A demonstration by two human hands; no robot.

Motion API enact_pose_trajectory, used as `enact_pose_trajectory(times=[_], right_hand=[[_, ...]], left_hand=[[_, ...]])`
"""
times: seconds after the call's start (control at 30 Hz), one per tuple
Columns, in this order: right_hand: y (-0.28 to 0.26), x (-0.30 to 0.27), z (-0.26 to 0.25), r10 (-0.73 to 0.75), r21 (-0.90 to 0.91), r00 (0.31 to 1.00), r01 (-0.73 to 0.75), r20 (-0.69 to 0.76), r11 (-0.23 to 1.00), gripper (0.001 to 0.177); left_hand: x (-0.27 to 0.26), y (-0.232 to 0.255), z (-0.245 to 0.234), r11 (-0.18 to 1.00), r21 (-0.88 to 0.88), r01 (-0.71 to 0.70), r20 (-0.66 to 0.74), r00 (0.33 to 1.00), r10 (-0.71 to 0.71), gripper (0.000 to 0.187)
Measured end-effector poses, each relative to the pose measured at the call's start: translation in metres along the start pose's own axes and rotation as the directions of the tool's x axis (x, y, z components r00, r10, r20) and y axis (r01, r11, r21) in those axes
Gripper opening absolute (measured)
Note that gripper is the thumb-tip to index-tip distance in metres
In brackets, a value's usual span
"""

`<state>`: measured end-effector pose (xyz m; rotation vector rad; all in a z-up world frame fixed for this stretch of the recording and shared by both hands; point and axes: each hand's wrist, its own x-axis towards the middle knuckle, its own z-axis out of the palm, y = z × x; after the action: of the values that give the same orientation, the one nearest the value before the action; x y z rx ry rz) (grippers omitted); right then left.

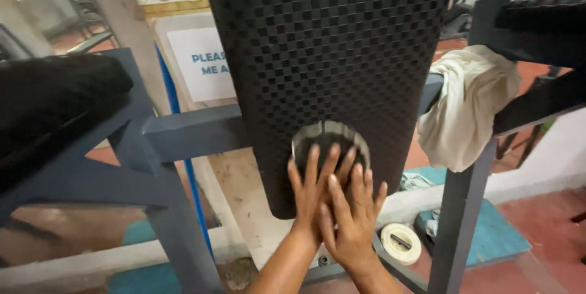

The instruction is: Wipe down the padded surfaces of a gym machine using a cloth.

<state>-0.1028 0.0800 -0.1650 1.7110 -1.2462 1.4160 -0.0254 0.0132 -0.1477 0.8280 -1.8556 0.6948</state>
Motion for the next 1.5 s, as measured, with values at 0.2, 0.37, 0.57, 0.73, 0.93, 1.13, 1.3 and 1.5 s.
enact_pose_trajectory(times=[0.2,0.37,0.57,0.73,0.93,1.13,1.3,1.5], right_hand=[[-0.01,0.08,0.004,0.039,-0.117,0.999,-0.036,0.027,0.992,0.066],[0.017,0.04,0.029,0.024,0.026,0.997,-0.026,0.067,0.999,0.076],[0.05,-0.044,0.036,0.079,0.06,0.99,-0.087,0.12,0.994,0.077],[0.076,0.025,0.015,0.041,0.114,0.997,-0.048,0.06,0.992,0.081],[0.09,0.109,-0.011,-0.037,0.041,0.999,0.036,0.016,0.999,0.079],[0.121,0.027,0.0,-0.097,0.174,0.995,0.09,0.032,0.981,0.074],[0.142,-0.055,0.008,-0.027,0.255,0.992,-0.006,0.125,0.967,0.072],[0.129,0.069,-0.019,-0.086,0.239,0.993,0.064,0.08,0.969,0.076]], left_hand=[[0.073,-0.004,0.009,0.982,0.182,-0.044,0.159,0.987,0.015,0.068],[0.052,-0.021,0.061,0.866,0.475,-0.157,0.067,0.988,0.142,0.069],[0.043,0.006,0.071,0.89,0.434,-0.14,0.042,0.99,0.135,0.068],[0.064,0.014,0.094,0.899,0.422,-0.117,0.007,0.992,0.125,0.066],[0.073,0.028,0.111,0.915,0.398,-0.07,-0.009,0.997,0.08,0.065],[0.088,0.045,0.107,0.924,0.378,-0.049,-0.019,0.998,0.06,0.064],[0.103,0.062,0.098,0.935,0.352,-0.041,-0.03,0.998,0.055,0.063],[0.124,0.072,0.076,0.945,0.326,-0.036,-0.041,0.998,0.052,0.062]])
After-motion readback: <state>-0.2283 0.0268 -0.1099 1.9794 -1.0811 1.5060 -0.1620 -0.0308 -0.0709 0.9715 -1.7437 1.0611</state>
